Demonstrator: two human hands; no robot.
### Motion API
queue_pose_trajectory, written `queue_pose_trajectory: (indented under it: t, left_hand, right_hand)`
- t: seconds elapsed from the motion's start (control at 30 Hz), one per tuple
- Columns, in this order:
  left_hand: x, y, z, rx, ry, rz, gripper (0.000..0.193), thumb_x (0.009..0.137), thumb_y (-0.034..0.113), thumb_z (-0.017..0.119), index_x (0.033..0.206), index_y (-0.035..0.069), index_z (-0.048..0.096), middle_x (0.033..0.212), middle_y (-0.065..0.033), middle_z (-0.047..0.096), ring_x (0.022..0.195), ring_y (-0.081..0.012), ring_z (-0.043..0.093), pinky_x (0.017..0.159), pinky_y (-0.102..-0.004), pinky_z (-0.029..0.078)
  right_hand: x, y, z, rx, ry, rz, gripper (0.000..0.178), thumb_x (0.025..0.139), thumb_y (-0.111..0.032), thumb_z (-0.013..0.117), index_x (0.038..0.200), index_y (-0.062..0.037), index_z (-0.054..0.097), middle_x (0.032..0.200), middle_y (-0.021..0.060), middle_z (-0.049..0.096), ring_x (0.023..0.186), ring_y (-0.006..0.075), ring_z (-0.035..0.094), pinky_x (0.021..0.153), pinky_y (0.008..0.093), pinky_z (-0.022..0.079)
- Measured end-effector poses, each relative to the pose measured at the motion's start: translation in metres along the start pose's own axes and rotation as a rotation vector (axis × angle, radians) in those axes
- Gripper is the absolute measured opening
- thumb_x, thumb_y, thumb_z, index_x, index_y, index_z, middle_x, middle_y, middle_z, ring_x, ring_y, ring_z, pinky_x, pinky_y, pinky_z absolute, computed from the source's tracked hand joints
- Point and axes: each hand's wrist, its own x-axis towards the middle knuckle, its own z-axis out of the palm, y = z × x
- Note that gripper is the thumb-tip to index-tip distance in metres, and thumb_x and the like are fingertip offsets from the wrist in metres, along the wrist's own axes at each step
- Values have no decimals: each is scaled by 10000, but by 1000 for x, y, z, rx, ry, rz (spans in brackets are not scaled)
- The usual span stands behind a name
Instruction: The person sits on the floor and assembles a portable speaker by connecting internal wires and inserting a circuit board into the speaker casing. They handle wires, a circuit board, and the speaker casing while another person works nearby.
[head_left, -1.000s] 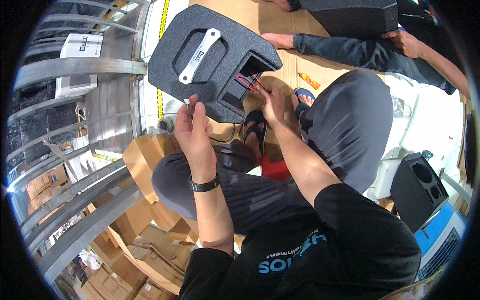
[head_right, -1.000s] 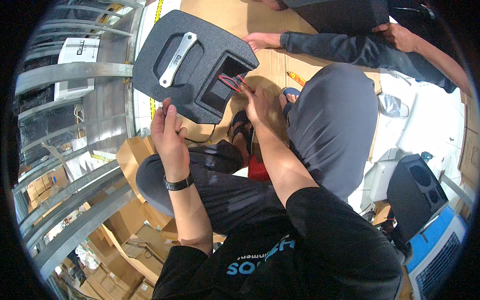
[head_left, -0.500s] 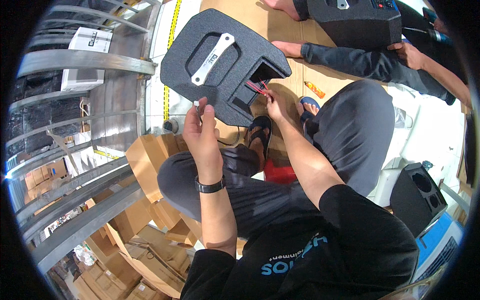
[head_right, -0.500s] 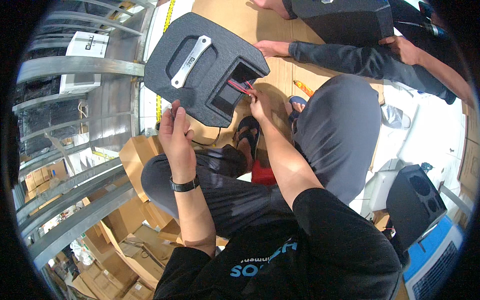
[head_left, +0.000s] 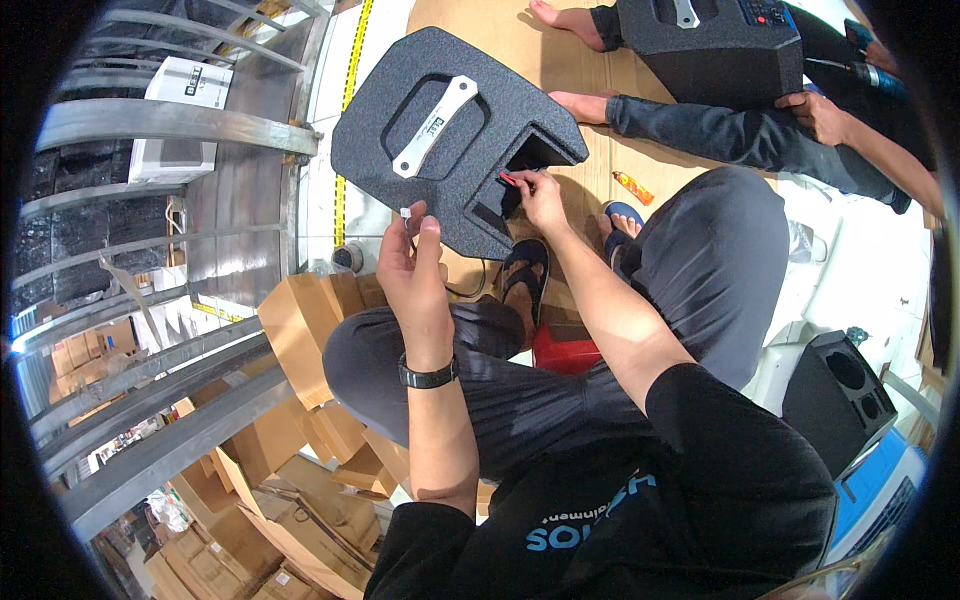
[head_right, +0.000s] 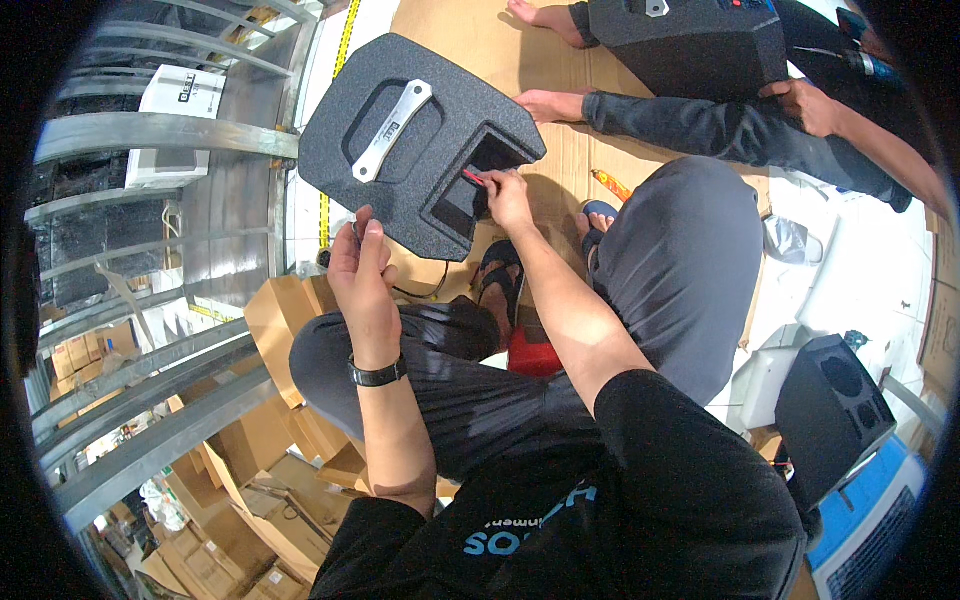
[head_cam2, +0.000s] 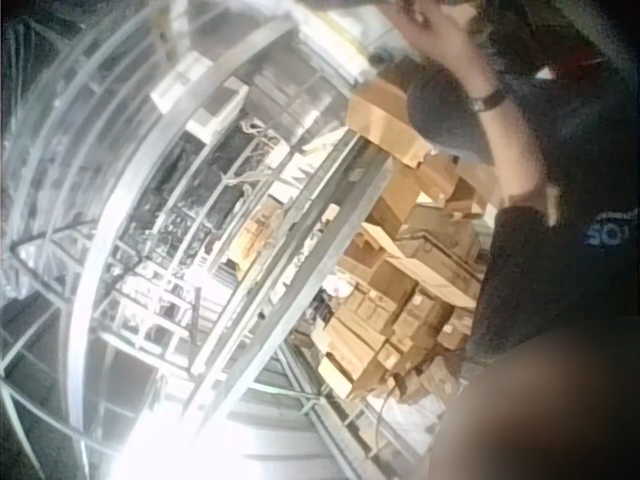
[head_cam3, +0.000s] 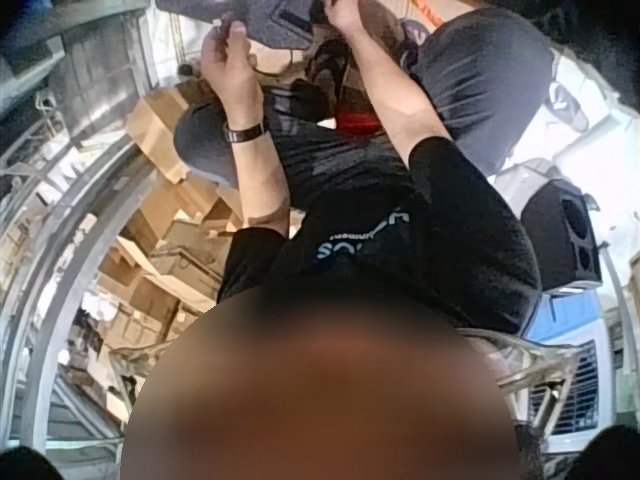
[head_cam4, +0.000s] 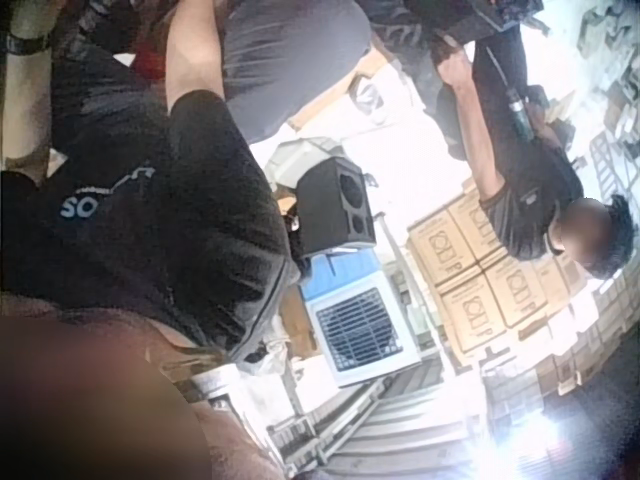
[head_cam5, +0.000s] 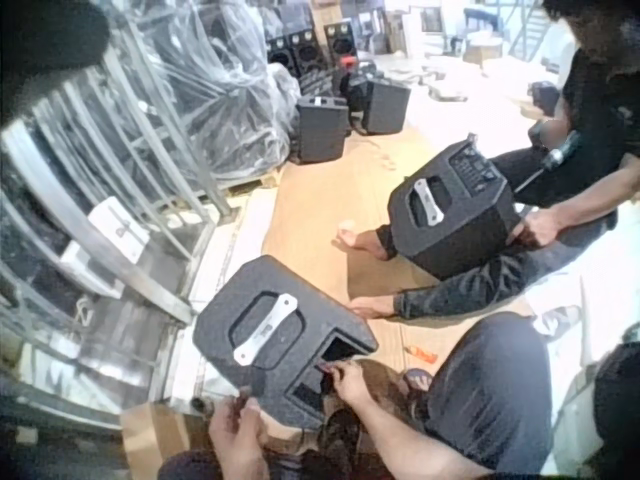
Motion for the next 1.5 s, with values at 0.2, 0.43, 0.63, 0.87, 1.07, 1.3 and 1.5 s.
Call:
queue_pose_trajectory:
  t: [0.2, 0.43, 0.63, 0.87, 1.07, 1.3, 1.5]
  left_hand:
    - [1, 0, -1, 37, 1, -23, 359, 987, 150, 680, 1289, -22, 592, 1209, -33, 644, 683, 37, 418, 486, -168, 281]
    - [1, -5, -3, 15, 6, 2, 353, 985, 157, 681, 1287, -10, 609, 1198, -27, 642, 679, 36, 411, 488, -169, 275]
    - [0, -9, -9, 110, -6, 66, 332, 984, 203, 688, 1226, -18, 638, 1105, -18, 652, 838, -33, 512, 656, -196, 403]
    - [0, 1, -1, 62, -39, -15, 325, 1006, 157, 643, 1273, -21, 592, 1185, -38, 633, 756, -23, 472, 617, -193, 396]
    - [-5, 1, -1, -51, -54, -31, 251, 1010, 115, 638, 1229, 2, 595, 1099, 2, 621, 644, 4, 390, 479, -180, 302]
    - [-9, 10, 6, -89, -41, 20, 236, 1016, 99, 620, 1228, -4, 610, 971, 33, 567, 647, 3, 376, 487, -181, 287]
    - [-12, 8, -2, -20, -50, -17, 275, 1036, 174, 607, 1289, 67, 599, 858, 84, 515, 633, 13, 374, 479, -166, 242]
  right_hand:
    - [10, -24, -13, 158, -58, 187, 197, 857, -65, 710, 1048, -45, 756, 866, 126, 752, 836, 165, 714, 824, 354, 560]
    - [-16, 13, 0, 300, 39, 89, 101, 868, 64, 670, 947, 10, 703, 1111, 122, 677, 970, 220, 677, 850, 341, 535]
    - [-5, -7, -6, 147, 28, 143, 55, 905, -46, 658, 926, -3, 684, 823, 134, 700, 772, 220, 678, 743, 390, 540]
    - [13, -42, -12, 273, -129, 169, 217, 761, -21, 688, 968, -6, 752, 844, 101, 745, 776, 127, 684, 762, 313, 565]
    - [-11, -33, -18, 107, -31, -1, 240, 770, -51, 767, 997, -3, 702, 841, 106, 690, 785, 218, 670, 777, 363, 551]
    - [-29, 7, 4, 279, -258, 365, 46, 857, -12, 690, 900, -13, 672, 845, 89, 692, 832, 167, 646, 784, 348, 528]
    - [-46, 61, 45, 223, -230, 450, 117, 908, -82, 615, 955, -65, 721, 913, 106, 730, 856, 195, 679, 813, 360, 539]
